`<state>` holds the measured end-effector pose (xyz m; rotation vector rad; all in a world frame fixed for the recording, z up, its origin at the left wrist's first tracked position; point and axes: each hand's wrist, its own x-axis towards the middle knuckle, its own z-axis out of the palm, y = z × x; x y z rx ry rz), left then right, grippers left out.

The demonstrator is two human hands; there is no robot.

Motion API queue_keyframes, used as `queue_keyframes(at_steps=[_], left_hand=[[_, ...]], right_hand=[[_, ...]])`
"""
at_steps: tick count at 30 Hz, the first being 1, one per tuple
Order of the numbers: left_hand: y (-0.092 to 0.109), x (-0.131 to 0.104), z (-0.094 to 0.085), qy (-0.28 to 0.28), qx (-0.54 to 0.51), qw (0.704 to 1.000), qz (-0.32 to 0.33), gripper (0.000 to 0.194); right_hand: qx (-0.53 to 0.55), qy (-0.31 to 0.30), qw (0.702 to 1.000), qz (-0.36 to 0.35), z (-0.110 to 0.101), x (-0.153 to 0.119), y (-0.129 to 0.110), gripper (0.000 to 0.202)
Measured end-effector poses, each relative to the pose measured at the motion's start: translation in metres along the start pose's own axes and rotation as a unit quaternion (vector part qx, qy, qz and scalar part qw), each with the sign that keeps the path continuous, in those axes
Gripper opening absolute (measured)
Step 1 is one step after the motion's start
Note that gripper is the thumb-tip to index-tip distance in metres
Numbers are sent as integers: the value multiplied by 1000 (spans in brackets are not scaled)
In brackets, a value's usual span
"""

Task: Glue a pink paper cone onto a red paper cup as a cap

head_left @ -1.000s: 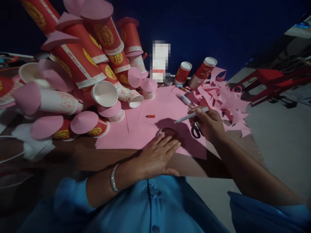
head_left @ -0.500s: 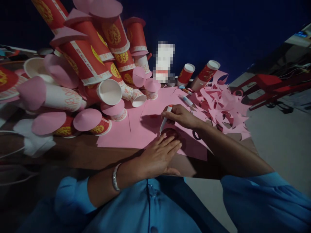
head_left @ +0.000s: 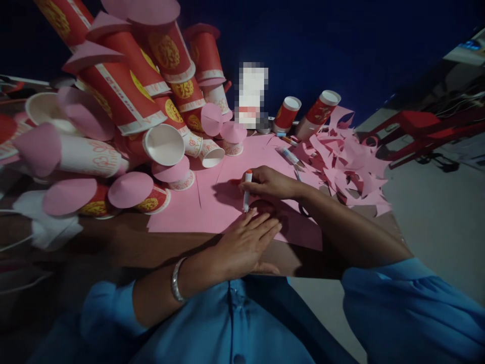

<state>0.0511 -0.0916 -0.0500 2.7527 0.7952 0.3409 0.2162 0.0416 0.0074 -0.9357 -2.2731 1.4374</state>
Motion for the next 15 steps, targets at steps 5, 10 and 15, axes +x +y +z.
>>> queue_keyframes(at_steps=[5,10,15], left_hand=[[-1,-1,1,6,-9,1000,6,99],[-3,-1,2,-8,-17,1000,19,96],[-4,0,0,-26,-29,999,15,98]], right_hand=[[-6,3,1000,-12,-7,-1,3,46],[-36,59,998,7,-18,-13,6,44],[-26,120,991,51,-21,-33,14,44]])
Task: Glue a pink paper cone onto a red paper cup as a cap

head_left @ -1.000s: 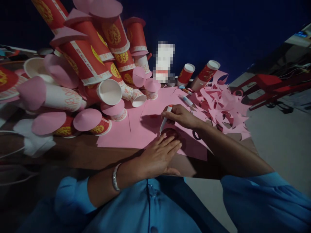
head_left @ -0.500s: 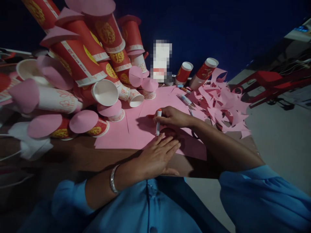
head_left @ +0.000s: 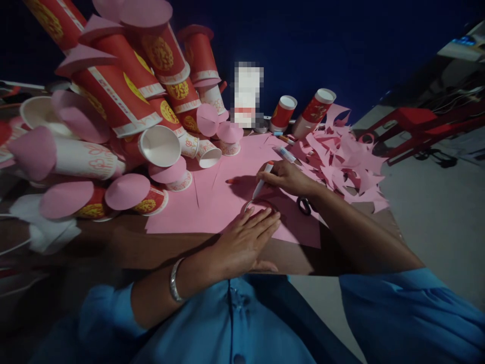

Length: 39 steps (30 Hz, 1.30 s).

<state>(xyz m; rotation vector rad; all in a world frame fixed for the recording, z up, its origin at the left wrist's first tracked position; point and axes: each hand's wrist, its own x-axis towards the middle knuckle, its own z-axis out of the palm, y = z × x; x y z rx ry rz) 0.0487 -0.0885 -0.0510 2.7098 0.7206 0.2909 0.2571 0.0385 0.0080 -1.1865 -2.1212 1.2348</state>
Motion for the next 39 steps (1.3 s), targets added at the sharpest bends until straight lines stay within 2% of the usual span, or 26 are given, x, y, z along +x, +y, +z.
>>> queue_keyframes(at_steps=[6,12,19,23,27,32,39], left_hand=[[0,0,-2,10,1,1000,1,96],[-1,0,2,30,9,999,-6,96],[-4,-3,3,35,19,999,1,93],[-5,-3,3,38,17,999,2,92],[-3,0,-5,16,-6,1000,-4,95],[-1,5,-18,-33,-50,998,-13,101],[-3,3,-15,-31,-49,998,-16,100]], right_hand=[[-12,88,996,17,2,-28,10,42],[1,178,983,45,12,-62,9,39],[-59,264,963,19,31,-102,10,36],[-115,307,945,-16,48,-121,10,26],[-178,334,924,-56,65,-137,6,17],[-224,349,905,-99,86,-152,1,14],[-288,355,880,-125,111,-163,-14,12]])
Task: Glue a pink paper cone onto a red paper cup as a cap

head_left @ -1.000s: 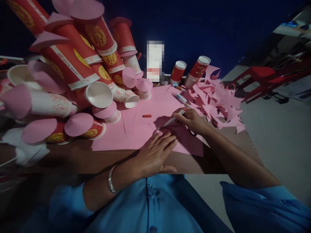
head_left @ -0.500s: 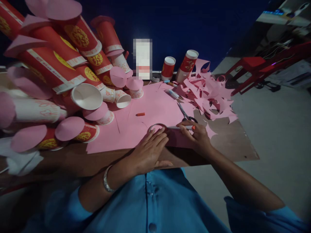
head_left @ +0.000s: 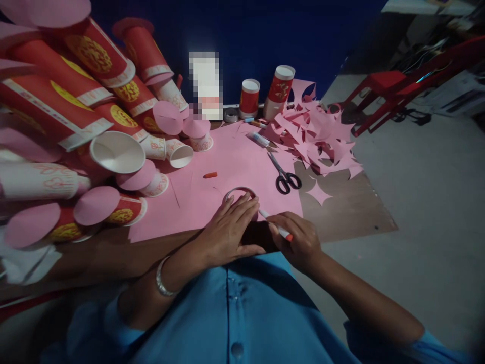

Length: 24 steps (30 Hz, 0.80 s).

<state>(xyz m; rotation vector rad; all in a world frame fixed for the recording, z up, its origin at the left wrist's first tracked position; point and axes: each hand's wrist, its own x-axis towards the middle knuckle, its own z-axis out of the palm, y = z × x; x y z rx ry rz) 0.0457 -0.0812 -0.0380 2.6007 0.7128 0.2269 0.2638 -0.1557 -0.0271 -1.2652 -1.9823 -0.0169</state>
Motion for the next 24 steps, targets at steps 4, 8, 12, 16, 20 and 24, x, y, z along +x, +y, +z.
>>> queue_keyframes(at_steps=[4,8,12,16,20,24], left_hand=[[-2,-1,1,-20,5,1000,5,95],[-2,-1,-1,-25,-2,1000,5,98],[-2,-1,-1,-19,-9,1000,9,100],[-3,-1,0,-16,-14,1000,11,102],[-4,-2,-2,-15,-24,999,15,101],[-5,-2,-4,-34,-27,999,12,96]], right_hand=[[-31,11,999,-23,1,-2,-15,14],[-41,17,999,-30,5,-3,-23,15],[-44,26,998,-37,9,-5,-27,14],[-36,26,998,-35,11,-4,-30,20],[-30,25,999,-31,12,-3,-33,18],[-29,32,998,-36,16,-2,-37,15]])
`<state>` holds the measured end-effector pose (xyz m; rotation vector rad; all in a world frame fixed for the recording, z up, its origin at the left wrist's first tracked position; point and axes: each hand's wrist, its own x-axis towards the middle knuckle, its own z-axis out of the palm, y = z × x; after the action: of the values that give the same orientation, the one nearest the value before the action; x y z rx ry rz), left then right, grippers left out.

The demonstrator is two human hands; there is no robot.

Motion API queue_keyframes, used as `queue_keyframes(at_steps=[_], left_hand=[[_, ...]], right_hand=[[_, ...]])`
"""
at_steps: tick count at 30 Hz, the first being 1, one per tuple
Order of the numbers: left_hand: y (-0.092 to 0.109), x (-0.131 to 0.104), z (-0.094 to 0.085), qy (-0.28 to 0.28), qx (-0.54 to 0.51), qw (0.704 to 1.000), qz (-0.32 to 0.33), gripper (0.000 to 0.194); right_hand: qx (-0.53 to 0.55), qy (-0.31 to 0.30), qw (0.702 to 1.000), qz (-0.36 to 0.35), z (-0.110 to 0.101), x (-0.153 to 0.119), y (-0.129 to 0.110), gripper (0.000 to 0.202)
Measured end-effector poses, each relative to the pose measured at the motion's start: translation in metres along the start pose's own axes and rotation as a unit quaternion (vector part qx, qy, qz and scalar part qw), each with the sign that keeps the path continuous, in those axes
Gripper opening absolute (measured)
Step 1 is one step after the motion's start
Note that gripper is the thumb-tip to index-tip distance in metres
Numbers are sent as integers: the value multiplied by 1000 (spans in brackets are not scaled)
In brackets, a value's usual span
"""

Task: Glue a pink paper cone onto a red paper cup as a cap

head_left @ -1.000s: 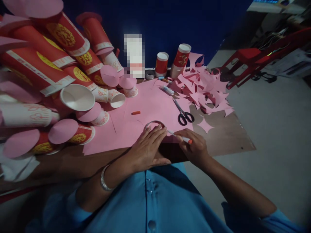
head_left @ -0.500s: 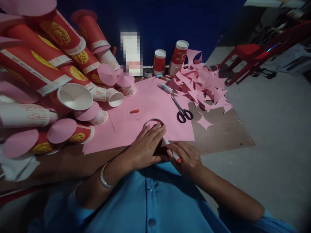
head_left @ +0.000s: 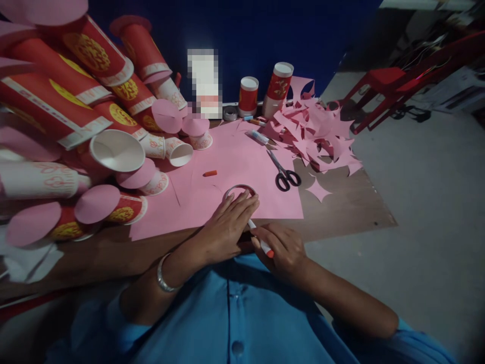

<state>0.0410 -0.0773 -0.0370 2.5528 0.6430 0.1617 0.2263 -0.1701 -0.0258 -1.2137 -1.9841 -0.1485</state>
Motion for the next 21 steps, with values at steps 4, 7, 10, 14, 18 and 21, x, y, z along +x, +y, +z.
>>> queue_keyframes(at_steps=[4,7,10,14,18,21], left_hand=[[-2,-1,1,0,-3,1000,7,96],[-2,-1,2,6,-5,1000,9,96],[-1,0,2,14,-3,1000,4,100],[2,1,1,18,7,1000,-6,101],[3,2,-1,12,3,1000,-10,98],[4,2,-3,19,0,999,-30,95]], right_hand=[[26,-5,1000,9,5,0,0,21],[65,-6,998,26,7,0,2,26],[95,-17,995,39,-5,-5,3,29],[82,-65,994,40,-46,-18,8,43],[47,-45,994,84,-68,-8,36,46],[70,-77,991,79,-49,23,73,42]])
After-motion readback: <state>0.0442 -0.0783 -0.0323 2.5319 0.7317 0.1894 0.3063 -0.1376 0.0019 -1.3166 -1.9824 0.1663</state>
